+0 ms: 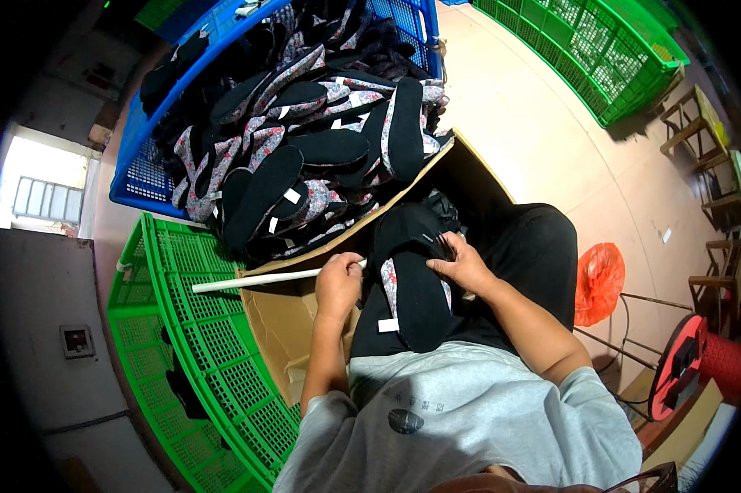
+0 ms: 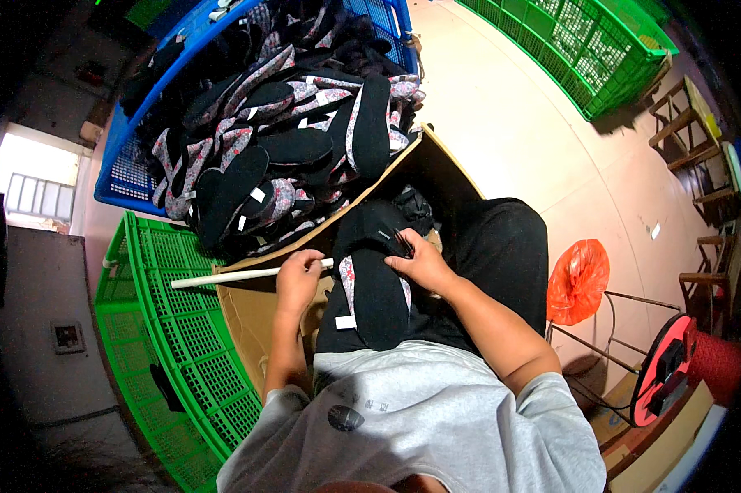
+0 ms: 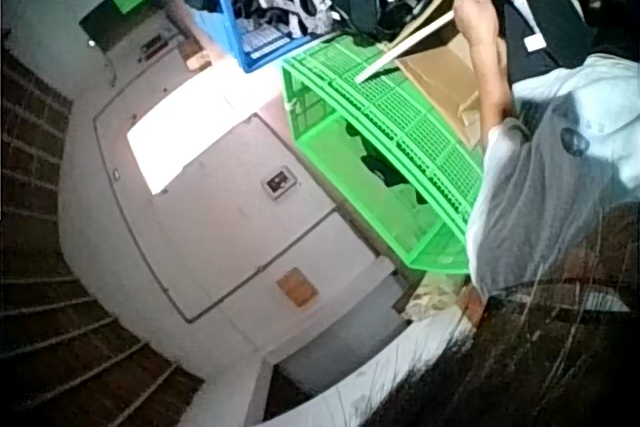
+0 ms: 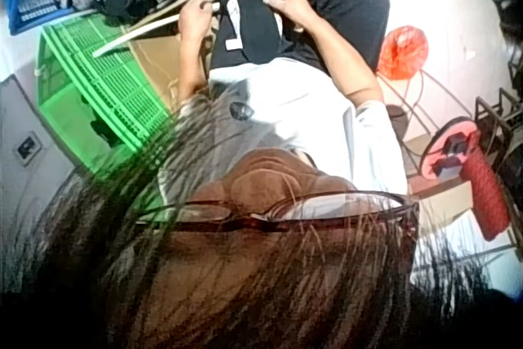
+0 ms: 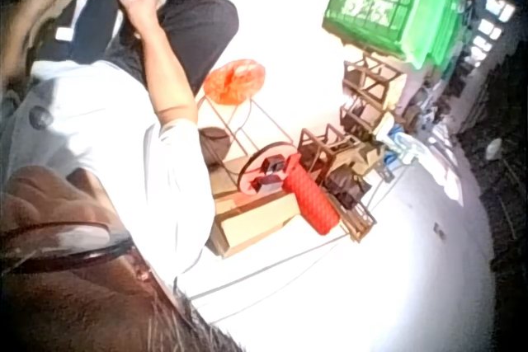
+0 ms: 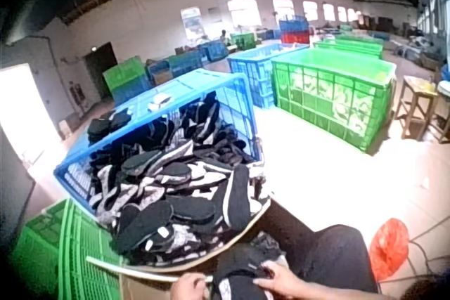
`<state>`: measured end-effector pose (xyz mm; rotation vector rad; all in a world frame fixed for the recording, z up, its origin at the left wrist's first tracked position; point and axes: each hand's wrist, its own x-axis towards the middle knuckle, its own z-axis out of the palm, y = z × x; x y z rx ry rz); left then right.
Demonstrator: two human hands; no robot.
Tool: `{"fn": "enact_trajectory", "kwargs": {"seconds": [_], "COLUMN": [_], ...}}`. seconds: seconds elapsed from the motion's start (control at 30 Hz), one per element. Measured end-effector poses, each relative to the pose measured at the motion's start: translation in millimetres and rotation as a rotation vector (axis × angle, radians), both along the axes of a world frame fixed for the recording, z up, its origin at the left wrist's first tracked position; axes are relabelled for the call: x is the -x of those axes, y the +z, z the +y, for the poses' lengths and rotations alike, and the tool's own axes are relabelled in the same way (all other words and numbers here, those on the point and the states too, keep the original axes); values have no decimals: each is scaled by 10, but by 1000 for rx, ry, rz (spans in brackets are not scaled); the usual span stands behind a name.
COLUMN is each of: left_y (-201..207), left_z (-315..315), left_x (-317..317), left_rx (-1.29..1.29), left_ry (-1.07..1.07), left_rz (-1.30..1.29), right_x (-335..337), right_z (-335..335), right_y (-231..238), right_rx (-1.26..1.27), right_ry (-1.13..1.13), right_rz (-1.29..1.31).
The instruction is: The person sits on the floor and hand-sews the upper fabric to the sole of a slipper using a needle and thread. They repeatedly pull the thread through the fabric, adjust the slipper, and trim excess thread with scissors before placing the finished item into a green crate.
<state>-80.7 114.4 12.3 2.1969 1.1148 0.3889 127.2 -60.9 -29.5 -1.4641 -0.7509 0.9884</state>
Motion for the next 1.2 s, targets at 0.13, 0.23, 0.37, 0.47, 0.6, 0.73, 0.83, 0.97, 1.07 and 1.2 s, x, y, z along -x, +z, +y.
{"fn": "enact_trajectory", "kwargs": {"seconds": [0.13, 0.23, 0.37, 0.47, 0.6, 0.73, 0.83, 0.97, 1.07, 1.2], "left_y": [-117, -73, 186, 188, 126, 369, 505, 436, 431, 428], "left_z": [-57, -82, -250, -492, -662, -700, -558, -407, -378, -376], "left_x": [58, 11, -184, -413, -519, -608, -594, -524, -491, -512], "left_rx": [1027, 1199, 1222, 1251, 1312, 1122, 985, 855, 845, 842], "left_ry": [-23, -65, -219, -229, -46, 231, 383, 480, 580, 631], "left_rz": [-211, -370, -493, -687, -702, -936, -1037, -1127, -1090, -1051], "right_x": [-21, -21, -39, -69, -40, -45, -31, -41, -55, -54], "right_z": [-9, -11, 21, 31, 40, -11, 12, 7, 11, -34], "right_y": [134, 9, -53, 6, 47, 46, 106, -28, 27, 84], "right_rx": [139, 84, 45, 35, 30, 73, 114, -7, -40, -4], "right_ry": [31, -4, -56, -94, -110, -65, -97, -78, -83, -81], "right_rz": [-56, 79, 437, 576, 631, 621, 538, 513, 426, 280]}}
